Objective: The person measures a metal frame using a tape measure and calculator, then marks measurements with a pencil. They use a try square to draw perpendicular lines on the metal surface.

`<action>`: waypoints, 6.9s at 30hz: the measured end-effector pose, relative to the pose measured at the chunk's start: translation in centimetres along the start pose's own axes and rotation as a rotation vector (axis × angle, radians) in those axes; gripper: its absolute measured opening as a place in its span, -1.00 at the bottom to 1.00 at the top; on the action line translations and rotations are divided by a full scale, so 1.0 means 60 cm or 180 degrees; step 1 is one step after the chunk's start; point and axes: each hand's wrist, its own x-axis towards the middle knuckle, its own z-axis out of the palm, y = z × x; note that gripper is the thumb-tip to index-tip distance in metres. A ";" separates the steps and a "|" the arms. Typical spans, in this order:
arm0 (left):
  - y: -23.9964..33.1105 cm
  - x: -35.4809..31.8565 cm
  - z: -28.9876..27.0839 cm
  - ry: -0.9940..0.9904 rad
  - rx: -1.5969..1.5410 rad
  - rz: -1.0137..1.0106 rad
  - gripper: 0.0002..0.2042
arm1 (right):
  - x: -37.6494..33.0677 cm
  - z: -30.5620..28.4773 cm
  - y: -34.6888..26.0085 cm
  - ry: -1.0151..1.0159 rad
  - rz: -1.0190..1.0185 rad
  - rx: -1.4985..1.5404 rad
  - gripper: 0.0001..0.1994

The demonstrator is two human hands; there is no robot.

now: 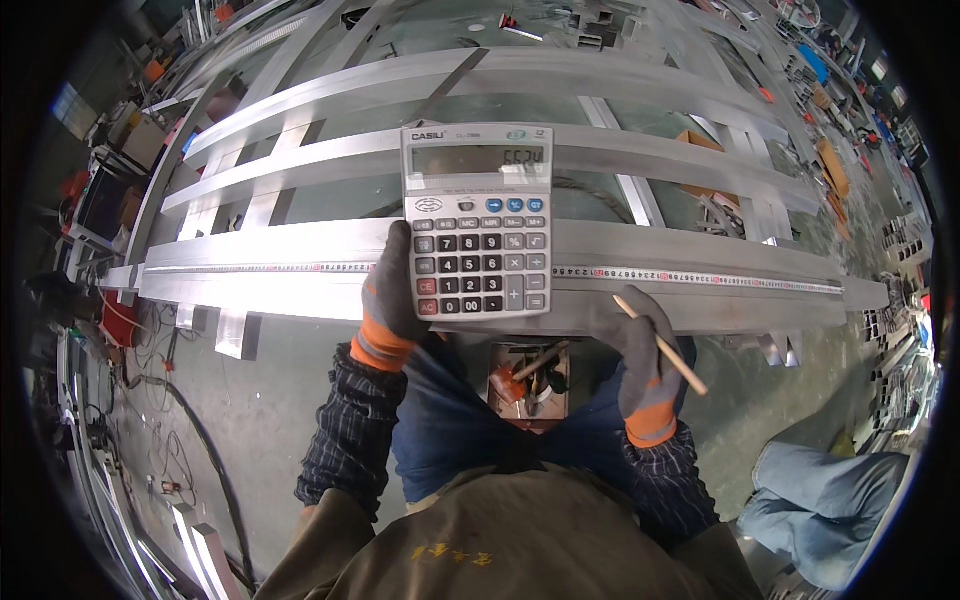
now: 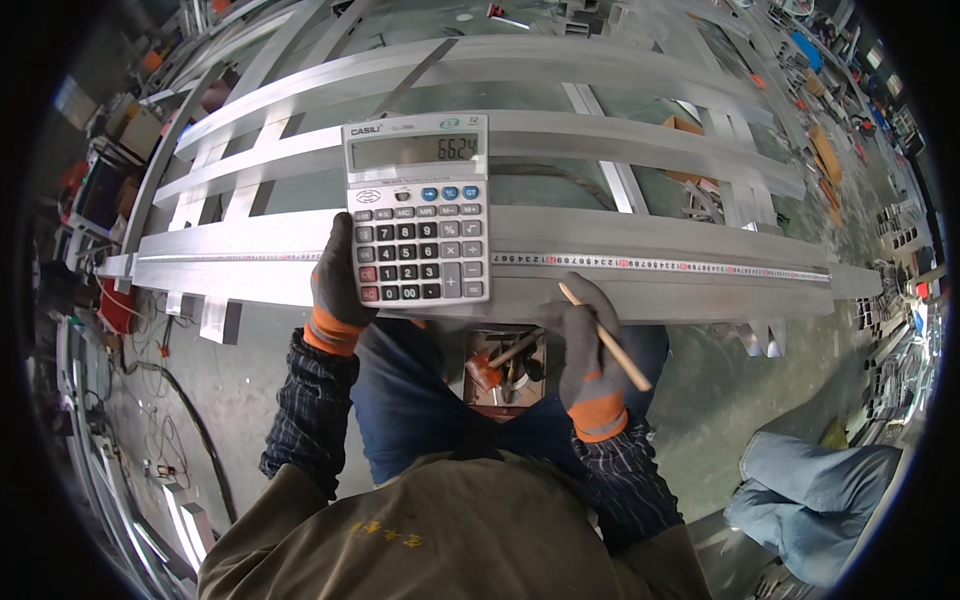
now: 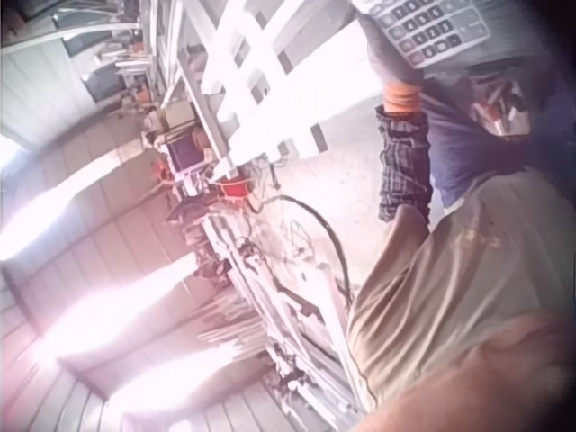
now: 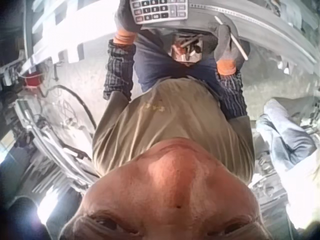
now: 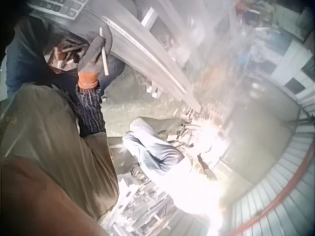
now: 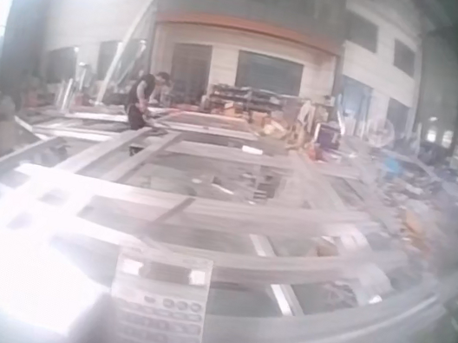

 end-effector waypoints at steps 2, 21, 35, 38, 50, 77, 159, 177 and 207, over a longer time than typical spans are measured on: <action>-0.004 0.007 -0.021 0.0141 0.0431 0.0244 -0.58 | 0.004 -0.024 0.016 0.0031 -0.0364 -0.0513 -0.63; -0.046 0.007 -0.058 0.0295 -0.0604 -0.0065 -0.53 | 0.036 -0.109 0.018 0.0327 -0.1343 -0.2125 -0.80; -0.040 0.015 -0.065 0.0339 -0.2524 -0.1005 -0.45 | 0.086 -0.087 0.039 -0.0500 -0.1952 -0.2182 -0.77; -0.063 0.005 -0.071 0.0347 -0.1742 -0.0692 -0.45 | 0.092 -0.088 0.032 -0.0452 -0.1936 -0.2213 -0.77; -0.063 0.006 -0.075 0.0404 -0.2413 -0.1084 -0.48 | 0.116 -0.089 0.031 -0.0394 -0.2096 -0.2401 -0.82; -0.048 0.017 -0.089 0.0036 -0.3710 -0.1289 -0.41 | 0.132 -0.098 0.043 -0.0694 -0.2032 -0.2631 -0.77; -0.083 0.013 -0.050 0.0260 -0.0649 -0.0180 -0.69 | 0.006 0.039 0.010 -0.0412 -0.0867 -0.1093 -0.77; -0.133 0.003 -0.066 0.0399 -0.1920 -0.1037 -0.38 | 0.012 -0.041 0.012 -0.0500 -0.1533 -0.1892 -0.79; -0.045 0.010 -0.072 0.0246 -0.2799 -0.0830 -0.45 | 0.108 -0.025 0.053 -0.0754 -0.2053 -0.2587 -0.79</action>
